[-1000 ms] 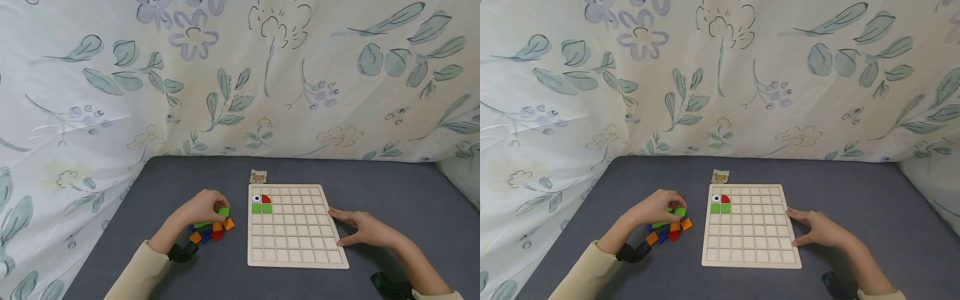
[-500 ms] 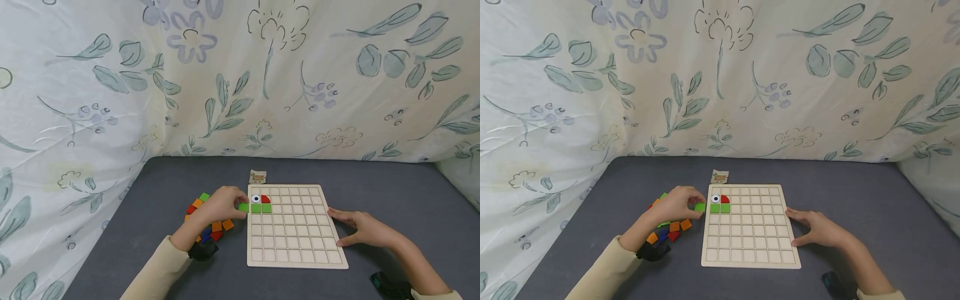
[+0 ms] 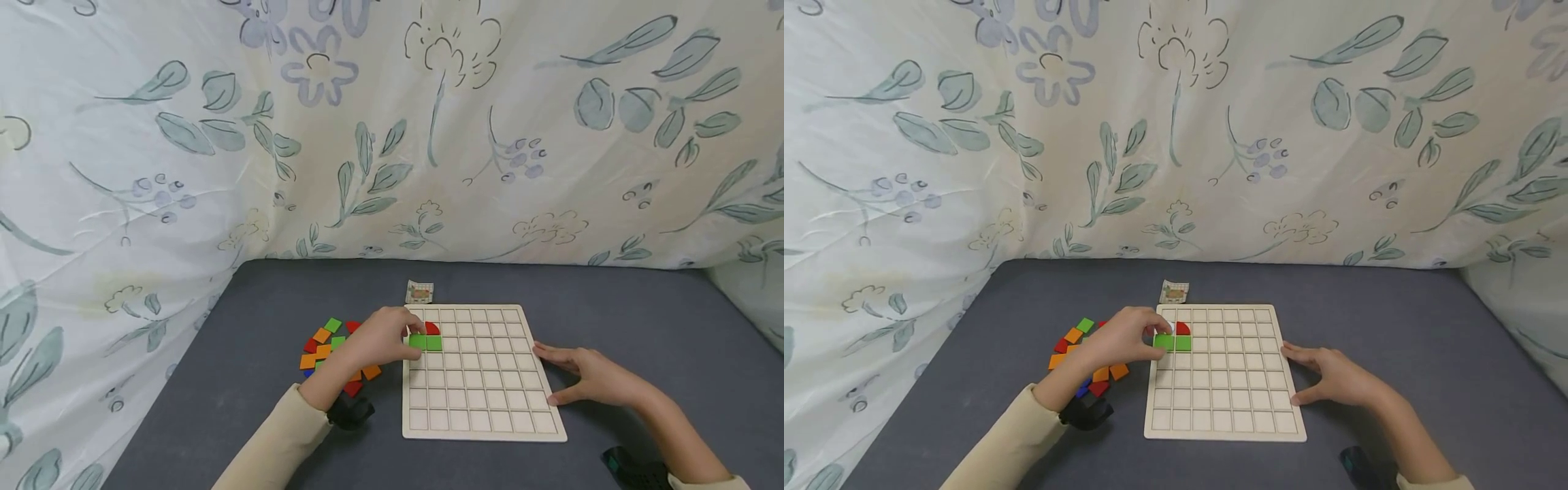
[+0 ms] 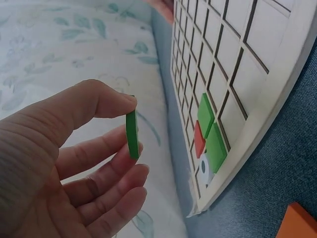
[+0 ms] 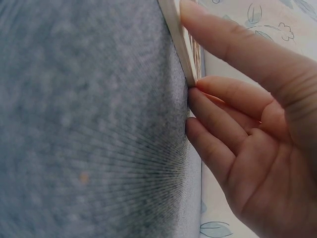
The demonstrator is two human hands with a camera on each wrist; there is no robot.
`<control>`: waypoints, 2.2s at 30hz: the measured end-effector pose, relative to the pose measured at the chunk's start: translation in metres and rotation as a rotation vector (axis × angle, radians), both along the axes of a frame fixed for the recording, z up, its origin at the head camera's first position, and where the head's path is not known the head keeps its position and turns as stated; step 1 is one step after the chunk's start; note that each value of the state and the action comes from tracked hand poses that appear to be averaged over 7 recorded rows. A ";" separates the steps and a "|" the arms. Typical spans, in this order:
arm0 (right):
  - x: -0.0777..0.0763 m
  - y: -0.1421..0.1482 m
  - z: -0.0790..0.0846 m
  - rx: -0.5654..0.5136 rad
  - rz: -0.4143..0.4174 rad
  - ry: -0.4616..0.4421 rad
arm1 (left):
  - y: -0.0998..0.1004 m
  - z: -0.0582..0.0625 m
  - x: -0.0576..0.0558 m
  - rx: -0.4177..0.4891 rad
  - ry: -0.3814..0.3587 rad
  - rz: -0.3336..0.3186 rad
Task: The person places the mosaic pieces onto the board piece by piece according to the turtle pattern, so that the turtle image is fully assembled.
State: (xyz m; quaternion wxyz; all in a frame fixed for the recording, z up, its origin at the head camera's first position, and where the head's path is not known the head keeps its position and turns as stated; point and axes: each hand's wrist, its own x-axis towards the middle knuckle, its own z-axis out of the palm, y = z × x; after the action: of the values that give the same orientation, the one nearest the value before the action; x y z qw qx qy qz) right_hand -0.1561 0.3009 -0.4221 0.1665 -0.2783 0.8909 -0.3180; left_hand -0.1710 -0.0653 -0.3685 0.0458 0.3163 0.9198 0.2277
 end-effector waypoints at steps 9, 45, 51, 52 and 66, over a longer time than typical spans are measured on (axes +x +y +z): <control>-0.001 -0.001 0.001 0.001 0.001 -0.013 | 0.005 -0.004 -0.007 -0.009 -0.037 0.036; -0.004 0.004 0.007 -0.002 0.019 -0.011 | 0.033 -0.041 -0.003 -0.079 0.040 0.021; -0.004 0.003 0.007 -0.004 0.022 -0.009 | 0.033 -0.041 0.001 -0.051 0.027 0.038; -0.004 0.003 0.008 -0.004 0.023 -0.007 | 0.033 -0.041 0.001 -0.050 0.026 0.041; -0.005 0.002 0.008 0.002 0.023 -0.017 | 0.036 -0.035 0.001 -0.252 0.153 -0.030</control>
State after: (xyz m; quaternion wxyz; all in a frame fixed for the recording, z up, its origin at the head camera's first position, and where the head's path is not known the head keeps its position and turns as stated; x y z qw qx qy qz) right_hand -0.1608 0.3032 -0.4139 0.1780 -0.2857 0.8864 -0.3177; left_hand -0.1695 -0.0292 -0.4038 0.0181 0.3384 0.9370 0.0849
